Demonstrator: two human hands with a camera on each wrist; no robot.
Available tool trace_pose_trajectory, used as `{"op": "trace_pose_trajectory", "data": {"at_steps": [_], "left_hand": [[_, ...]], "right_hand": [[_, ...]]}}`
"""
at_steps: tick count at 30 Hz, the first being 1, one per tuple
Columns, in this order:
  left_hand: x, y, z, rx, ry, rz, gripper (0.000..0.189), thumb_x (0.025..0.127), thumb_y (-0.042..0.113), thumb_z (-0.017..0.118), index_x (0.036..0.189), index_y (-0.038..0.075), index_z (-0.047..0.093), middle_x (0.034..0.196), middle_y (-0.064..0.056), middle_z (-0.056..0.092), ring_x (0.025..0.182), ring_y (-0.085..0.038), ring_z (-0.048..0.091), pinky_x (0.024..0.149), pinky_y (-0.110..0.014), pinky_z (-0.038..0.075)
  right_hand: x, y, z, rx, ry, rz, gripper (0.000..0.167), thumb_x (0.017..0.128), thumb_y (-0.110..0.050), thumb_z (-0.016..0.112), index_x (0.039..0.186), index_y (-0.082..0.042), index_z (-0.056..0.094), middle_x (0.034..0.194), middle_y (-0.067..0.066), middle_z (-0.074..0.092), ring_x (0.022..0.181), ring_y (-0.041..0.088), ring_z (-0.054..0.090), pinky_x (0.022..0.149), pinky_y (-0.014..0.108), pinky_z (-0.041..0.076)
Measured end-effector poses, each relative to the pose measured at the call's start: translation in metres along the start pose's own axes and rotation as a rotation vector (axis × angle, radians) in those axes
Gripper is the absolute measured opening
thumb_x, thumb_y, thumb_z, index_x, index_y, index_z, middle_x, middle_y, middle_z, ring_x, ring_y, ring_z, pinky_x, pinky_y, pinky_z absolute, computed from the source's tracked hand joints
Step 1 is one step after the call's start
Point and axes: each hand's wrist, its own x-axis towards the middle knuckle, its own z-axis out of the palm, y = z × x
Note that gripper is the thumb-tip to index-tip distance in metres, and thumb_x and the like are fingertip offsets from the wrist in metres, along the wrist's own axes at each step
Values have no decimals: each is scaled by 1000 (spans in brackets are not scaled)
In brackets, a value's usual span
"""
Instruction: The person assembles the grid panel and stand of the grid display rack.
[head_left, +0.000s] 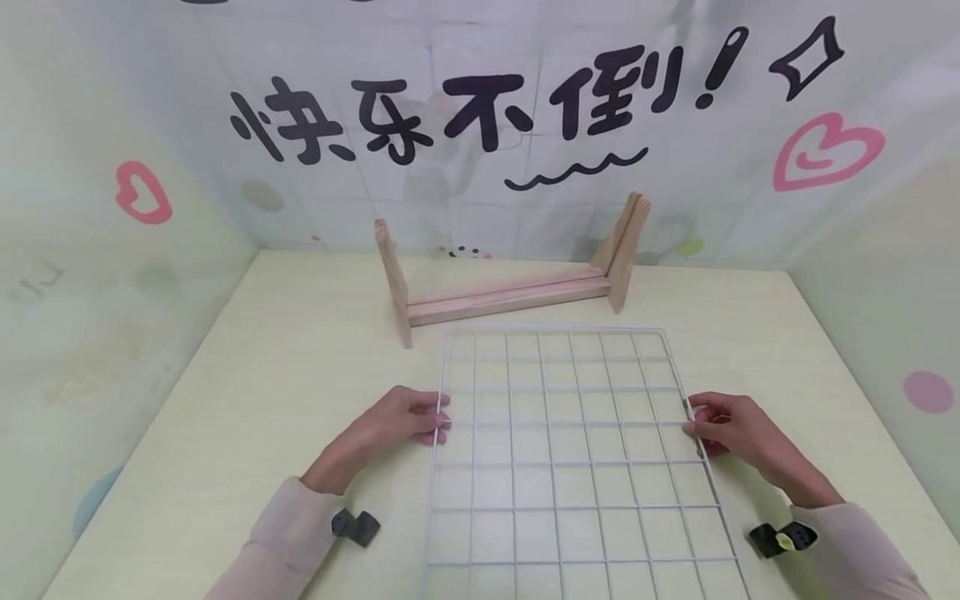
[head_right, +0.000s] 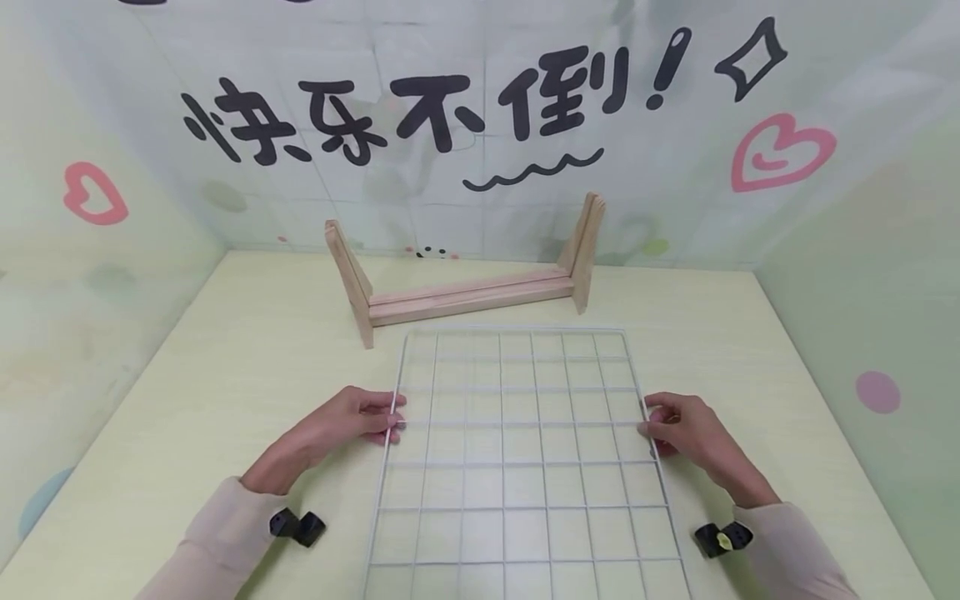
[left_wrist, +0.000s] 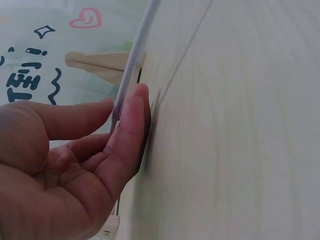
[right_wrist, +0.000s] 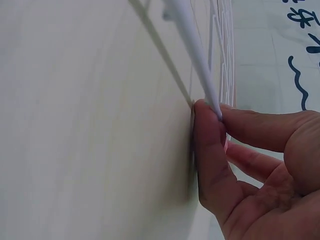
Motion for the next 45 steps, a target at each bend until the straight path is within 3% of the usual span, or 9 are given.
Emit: {"op": "trace_pose_trajectory", "data": {"at_steps": [4,9,15,26,33,35,38,45], "left_hand": [[-1,7,-1,-22,-18,8,58,97,-3,55,147,-15,29,98,-21,72,81,-14,71,78,-29,60],[-2,18,-4,-11,3,20,58,97,-5,55,149,-11,30,97,-23,72,82,-15,71,80,-32,60],[-4,34,-6,-15,20,53,56,98,-6,52,150,-7,32,101,-27,69,83,-16,72,80,-31,60],[-6,60,-6,8,122,121,53,99,-6,49,150,-4,35,109,-32,67,81,-14,72,81,-34,60],[-7,71,-6,-26,247,152,50,100,-3,51,148,-2,40,107,-26,69,83,-11,72,81,-27,59],[-6,74,-5,-43,280,158,48,100,-2,51,147,-1,43,106,-24,69,82,-11,72,81,-26,59],[-5,77,-4,-61,306,173,45,101,-2,51,145,-1,46,104,-20,69,81,-9,71,81,-25,58],[-2,84,-7,-82,340,190,43,101,-3,49,144,-1,47,102,-18,69,80,-8,71,80,-25,58]], "right_hand": [[0,0,0,-11,17,-7,55,93,-13,69,135,15,47,91,11,64,68,12,62,62,28,57],[2,-1,-1,-35,56,-10,55,93,-12,69,135,15,48,93,12,65,70,11,64,62,26,57],[1,-7,-6,13,82,-28,52,96,-8,63,139,15,44,98,16,63,73,11,66,66,28,59],[0,-24,-25,-5,162,-106,51,100,-20,60,140,8,48,105,6,61,81,8,69,71,24,59],[3,-38,-34,31,274,-186,48,99,-23,62,136,7,54,106,-30,57,79,8,72,70,19,57],[4,-42,-36,67,300,-197,51,98,-22,63,137,9,52,105,-34,56,77,5,71,69,18,57],[4,-47,-39,140,330,-196,54,97,-19,65,139,11,48,103,-32,60,73,2,69,69,16,56],[8,-55,-40,247,359,-197,48,95,-17,68,139,-2,55,93,-18,64,67,3,65,68,17,57]]}}
